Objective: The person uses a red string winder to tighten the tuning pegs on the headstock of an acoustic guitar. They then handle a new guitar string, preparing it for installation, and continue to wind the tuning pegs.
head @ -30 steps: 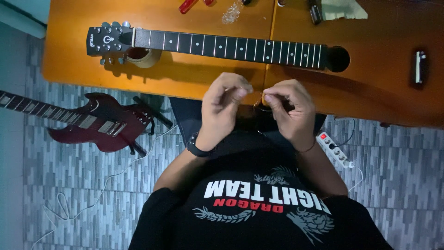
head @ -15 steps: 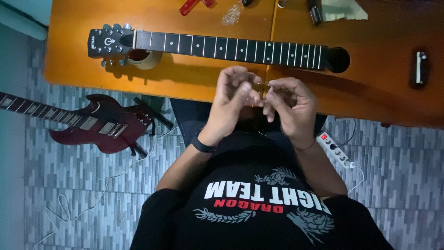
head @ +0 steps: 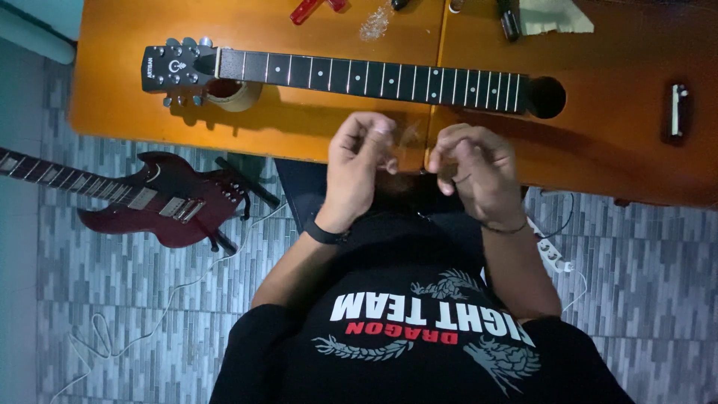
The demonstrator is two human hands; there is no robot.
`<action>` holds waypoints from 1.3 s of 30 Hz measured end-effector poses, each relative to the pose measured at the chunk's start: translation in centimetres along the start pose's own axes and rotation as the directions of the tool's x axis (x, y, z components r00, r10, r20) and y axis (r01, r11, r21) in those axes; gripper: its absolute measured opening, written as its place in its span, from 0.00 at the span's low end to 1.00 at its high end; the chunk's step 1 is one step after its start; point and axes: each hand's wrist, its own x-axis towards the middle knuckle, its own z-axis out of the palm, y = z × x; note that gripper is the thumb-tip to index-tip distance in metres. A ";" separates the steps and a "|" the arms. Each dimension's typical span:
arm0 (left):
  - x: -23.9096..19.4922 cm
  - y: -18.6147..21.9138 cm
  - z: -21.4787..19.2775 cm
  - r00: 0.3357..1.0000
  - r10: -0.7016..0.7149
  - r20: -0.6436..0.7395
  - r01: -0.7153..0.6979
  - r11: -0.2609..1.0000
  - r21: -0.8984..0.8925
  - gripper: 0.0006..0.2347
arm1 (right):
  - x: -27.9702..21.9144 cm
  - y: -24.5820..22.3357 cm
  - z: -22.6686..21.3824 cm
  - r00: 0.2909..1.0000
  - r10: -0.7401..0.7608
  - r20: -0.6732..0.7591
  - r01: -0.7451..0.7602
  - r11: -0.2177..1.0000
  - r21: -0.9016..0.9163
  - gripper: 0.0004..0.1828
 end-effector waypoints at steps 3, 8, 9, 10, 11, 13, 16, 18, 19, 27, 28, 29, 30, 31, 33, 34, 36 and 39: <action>0.9 0.1 -0.8 0.997 0.000 0.083 0.021 0.967 -0.255 0.09 | 0.0 -0.6 -0.7 0.994 0.108 -0.029 -0.103 0.983 0.152 0.15; 1.9 0.3 -1.8 0.991 -0.048 0.122 0.077 0.967 -0.243 0.14 | 0.3 -0.8 -2.6 0.983 0.178 -0.053 -0.169 0.975 0.147 0.12; 1.9 0.5 -2.0 0.988 -0.077 0.131 0.107 0.963 -0.246 0.14 | 0.3 -0.6 -3.3 0.986 0.164 -0.040 -0.155 0.972 0.177 0.10; 1.9 0.7 -1.8 0.989 -0.076 0.130 0.106 0.963 -0.246 0.14 | 0.2 -0.9 -2.1 0.986 0.165 -0.038 -0.155 0.972 0.177 0.10; 1.9 0.8 -1.6 0.989 -0.069 0.130 0.100 0.963 -0.252 0.12 | 0.1 -1.1 -0.8 0.992 0.127 0.012 -0.127 0.992 -0.006 0.18; 1.7 1.1 -1.0 0.989 -0.064 0.132 0.096 0.962 -0.256 0.10 | 0.0 -0.8 1.1 0.993 0.098 0.065 -0.085 0.979 -0.185 0.34; 1.4 0.7 -0.4 0.974 -0.090 0.207 0.141 0.958 -0.250 0.13 | -0.2 0.2 2.7 0.962 0.083 0.261 0.012 0.939 -0.343 0.54; 1.5 -0.4 -0.6 0.963 -0.096 0.251 0.150 0.967 -0.205 0.13 | -0.1 0.4 3.6 0.994 0.108 -0.014 -0.108 0.974 -0.201 0.21; 1.5 -0.1 -1.1 0.963 -0.096 0.252 0.149 0.968 -0.203 0.13 | -0.1 0.8 2.0 0.994 0.106 -0.013 -0.107 0.974 -0.199 0.21; 3.1 7.2 -4.9 0.977 -0.056 0.205 0.010 0.976 0.218 0.10 | -0.7 -4.5 -7.5 0.991 0.109 0.074 -0.132 0.817 0.561 0.13; 3.4 7.3 -5.7 0.976 -0.058 0.209 0.011 0.976 0.218 0.10 | -0.7 -4.6 -8.6 0.992 0.106 0.070 -0.127 0.818 0.561 0.13; 3.6 7.4 -6.4 0.980 -0.009 0.198 -0.040 0.969 0.243 0.09 | -0.7 -4.8 -9.9 0.994 0.044 0.104 -0.101 0.763 0.639 0.14; 4.0 7.3 -7.0 0.980 0.036 0.195 -0.088 0.960 0.265 0.08 | -1.0 -5.1 -11.2 0.992 -0.025 0.126 -0.072 0.703 0.708 0.15; 4.1 7.9 -7.4 0.978 0.030 0.206 -0.085 0.961 0.262 0.08 | -1.1 -5.4 -11.5 0.993 -0.030 0.114 -0.060 0.706 0.705 0.15; 4.5 8.8 -8.0 0.995 0.087 0.057 -0.093 0.988 0.120 0.08 | -1.8 -6.2 -12.3 0.998 -0.019 0.055 -0.032 0.606 0.795 0.17; 4.6 9.0 -8.6 0.994 0.075 0.073 -0.084 0.990 0.117 0.08 | -2.3 -6.2 -13.3 0.999 -0.025 0.036 -0.014 0.610 0.792 0.17; 4.9 9.5 -9.9 0.982 0.182 -0.043 -0.165 0.954 0.251 0.11 | -3.1 -6.2 -15.1 0.998 -0.011 -0.054 0.045 0.737 0.675 0.17; 5.2 10.7 -10.7 0.969 0.229 0.095 -0.239 0.964 0.118 0.15 | -4.1 -5.8 -17.6 0.991 -0.005 -0.137 0.093 0.763 0.639 0.19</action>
